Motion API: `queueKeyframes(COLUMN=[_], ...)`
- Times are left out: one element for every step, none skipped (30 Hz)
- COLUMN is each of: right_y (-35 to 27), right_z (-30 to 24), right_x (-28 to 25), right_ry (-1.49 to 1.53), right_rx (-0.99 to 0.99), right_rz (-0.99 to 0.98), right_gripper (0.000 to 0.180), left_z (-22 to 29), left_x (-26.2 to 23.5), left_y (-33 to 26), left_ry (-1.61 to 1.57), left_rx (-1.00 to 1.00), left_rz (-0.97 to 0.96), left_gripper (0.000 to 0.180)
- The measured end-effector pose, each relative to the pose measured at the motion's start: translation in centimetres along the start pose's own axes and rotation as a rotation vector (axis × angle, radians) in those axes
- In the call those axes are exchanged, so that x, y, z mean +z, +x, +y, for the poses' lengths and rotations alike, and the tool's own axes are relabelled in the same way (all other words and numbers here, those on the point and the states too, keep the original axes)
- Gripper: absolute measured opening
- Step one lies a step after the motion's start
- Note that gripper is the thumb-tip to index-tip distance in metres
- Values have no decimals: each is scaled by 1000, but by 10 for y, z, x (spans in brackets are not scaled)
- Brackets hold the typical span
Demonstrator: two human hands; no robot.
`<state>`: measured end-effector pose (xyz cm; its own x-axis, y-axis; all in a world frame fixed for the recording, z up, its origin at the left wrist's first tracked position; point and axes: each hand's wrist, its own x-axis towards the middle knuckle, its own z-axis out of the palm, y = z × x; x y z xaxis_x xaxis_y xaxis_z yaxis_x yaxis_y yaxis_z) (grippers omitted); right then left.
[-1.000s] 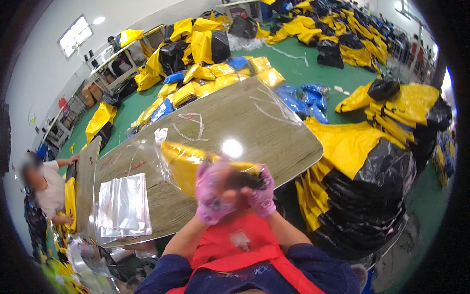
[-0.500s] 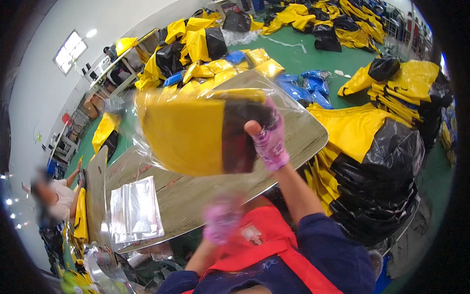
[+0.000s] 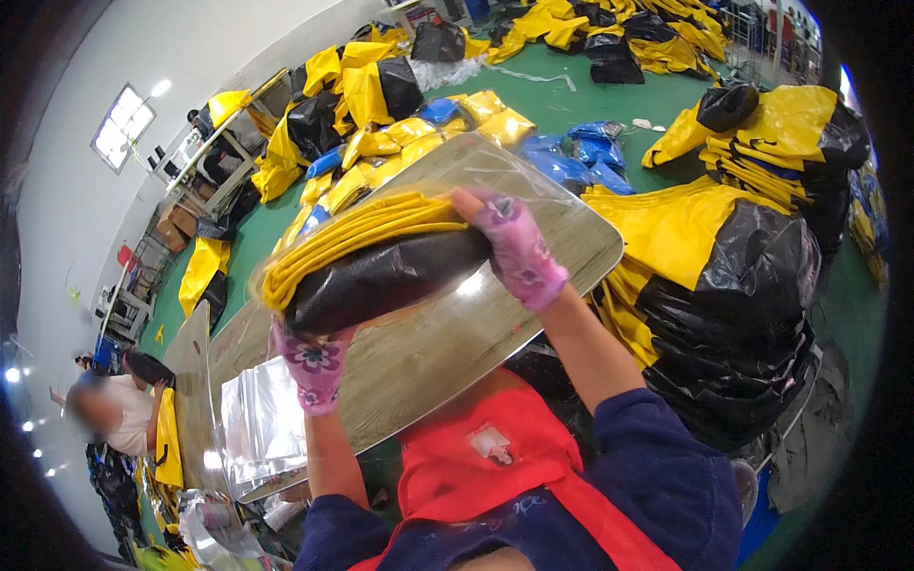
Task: The person repeatedly unfolds and refolds yellow and black raincoats on a clear table, handling each item one at a time. The person wears pink gloves and a red apron while performing the folding task.
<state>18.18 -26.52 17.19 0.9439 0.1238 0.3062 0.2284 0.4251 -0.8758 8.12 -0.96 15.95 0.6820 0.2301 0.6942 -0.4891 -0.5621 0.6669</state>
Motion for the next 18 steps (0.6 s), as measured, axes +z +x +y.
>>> queueKeyframes(right_y=[4, 3, 2, -2, -6, -11, -14, -16, -18, -21, -25, -25, -20, -12, -14, -8, -4, 2], right_z=[-3, -2, 3, 6, 9, 7, 9, 12, 13, 7, -2, -8, -10, -15, -13, -10, -3, -29], right_x=[5, 16, 18, 24, 32, 40, 48, 53, 51, 51, 52, 56, 58, 62, 52, 52, 52, 64], right_ry=[19, 29, -43, -24, -6, -15, -67, -120, -192, -204, -216, -204, -280, -360, -492, -278, -30, -259], right_rx=[27, -110, -114, -127, -140, -153, -177, -200, -223, -296, -368, -442, -502, -566, -576, -502, -430, -693], right_rz=[14, 162, 180, 197, 216, 261, 246, 233, 233, 191, 148, 96, 43, -17, -69, -13, 52, 67], right_gripper=[38, 29, 21, 22, 23, 19, 18, 17, 17, 16, 15, 15, 13, 12, 10, 5, 2, 2], left_z=[11, 29, 37, 31, 25, 18, 10, -4, 7, 21, 27, 42, 47, 48, 33, 12, 30, 48], left_x=[9, 17, 20, 19, 13, 8, 1, -3, -4, -8, -13, -22, -24, -32, -30, -22, -22, -34], left_y=[0, 0, 2, -1, -2, -3, -5, -9, -7, -4, -3, 0, 0, 15, 22, 30, 30, 41], left_ry=[-229, -458, -673, -638, -452, -286, -109, 377, 275, 199, 191, 255, 108, 195, 253, -42, 86, 178], left_rx=[-25, -50, -68, -110, -109, -116, -118, 290, 46, -196, -224, -203, -144, -118, -152, -186, -98, -87], left_rz=[-11, -24, -36, -17, 44, 102, 161, 223, 176, 147, 114, 154, 330, 292, 224, 161, 165, 230], left_gripper=[81, 83, 85, 77, 69, 61, 54, 36, 33, 31, 30, 31, 31, 32, 33, 35, 35, 33])
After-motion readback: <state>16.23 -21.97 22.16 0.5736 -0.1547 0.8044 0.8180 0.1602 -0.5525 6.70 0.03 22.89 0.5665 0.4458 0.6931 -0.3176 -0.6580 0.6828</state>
